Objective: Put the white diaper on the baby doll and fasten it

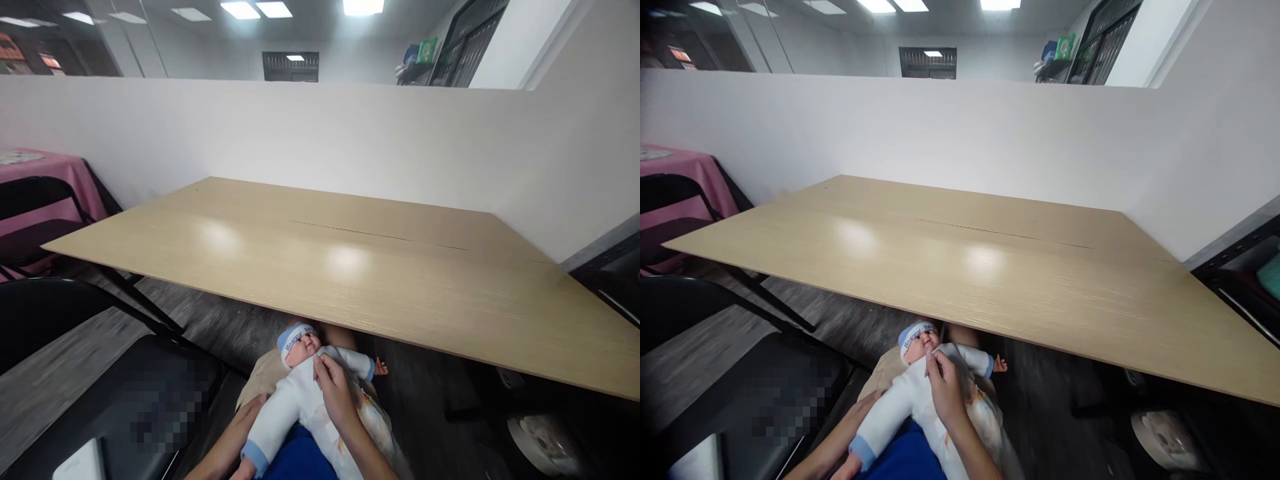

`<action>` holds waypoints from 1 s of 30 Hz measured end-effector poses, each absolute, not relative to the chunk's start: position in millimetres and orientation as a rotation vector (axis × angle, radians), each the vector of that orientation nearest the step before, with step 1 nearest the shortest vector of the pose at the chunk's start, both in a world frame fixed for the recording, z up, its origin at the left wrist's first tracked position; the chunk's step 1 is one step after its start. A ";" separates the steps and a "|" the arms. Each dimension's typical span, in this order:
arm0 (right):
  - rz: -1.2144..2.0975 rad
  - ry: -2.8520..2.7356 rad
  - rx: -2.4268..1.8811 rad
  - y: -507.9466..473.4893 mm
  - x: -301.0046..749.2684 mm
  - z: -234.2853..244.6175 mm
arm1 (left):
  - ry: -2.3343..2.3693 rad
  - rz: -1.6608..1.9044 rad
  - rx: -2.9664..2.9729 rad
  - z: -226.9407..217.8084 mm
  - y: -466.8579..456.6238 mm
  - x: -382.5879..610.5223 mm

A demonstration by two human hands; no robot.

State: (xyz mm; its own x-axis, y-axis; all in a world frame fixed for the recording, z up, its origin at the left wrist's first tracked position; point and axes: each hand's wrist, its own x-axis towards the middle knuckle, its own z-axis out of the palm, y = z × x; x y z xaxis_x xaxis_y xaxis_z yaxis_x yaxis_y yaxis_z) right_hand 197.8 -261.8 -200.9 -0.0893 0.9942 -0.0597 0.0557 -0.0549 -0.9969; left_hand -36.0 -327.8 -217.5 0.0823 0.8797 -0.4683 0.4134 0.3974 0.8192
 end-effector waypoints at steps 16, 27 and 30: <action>1.119 -1.484 -1.419 -281.4 275.7 -154.7 | 1.460 0.347 1.490 -197.6 -386.2 -72.6; 1.265 -1.790 -1.404 -278.0 306.8 -171.5 | 1.203 0.611 2.086 -102.9 -328.0 2.7; 1.290 -1.819 -1.404 -269.4 308.0 -171.8 | 0.992 0.515 2.136 -103.8 -309.2 33.2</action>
State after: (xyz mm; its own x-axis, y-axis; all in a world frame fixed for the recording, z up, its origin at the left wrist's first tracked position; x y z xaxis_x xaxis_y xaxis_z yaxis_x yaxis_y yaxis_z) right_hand 308.0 -269.4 -171.8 -0.3418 0.9270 -0.1541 0.4520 0.0184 -0.8918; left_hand 33.2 -309.2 -103.8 0.6250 0.7786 0.0553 0.4937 -0.4492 0.7447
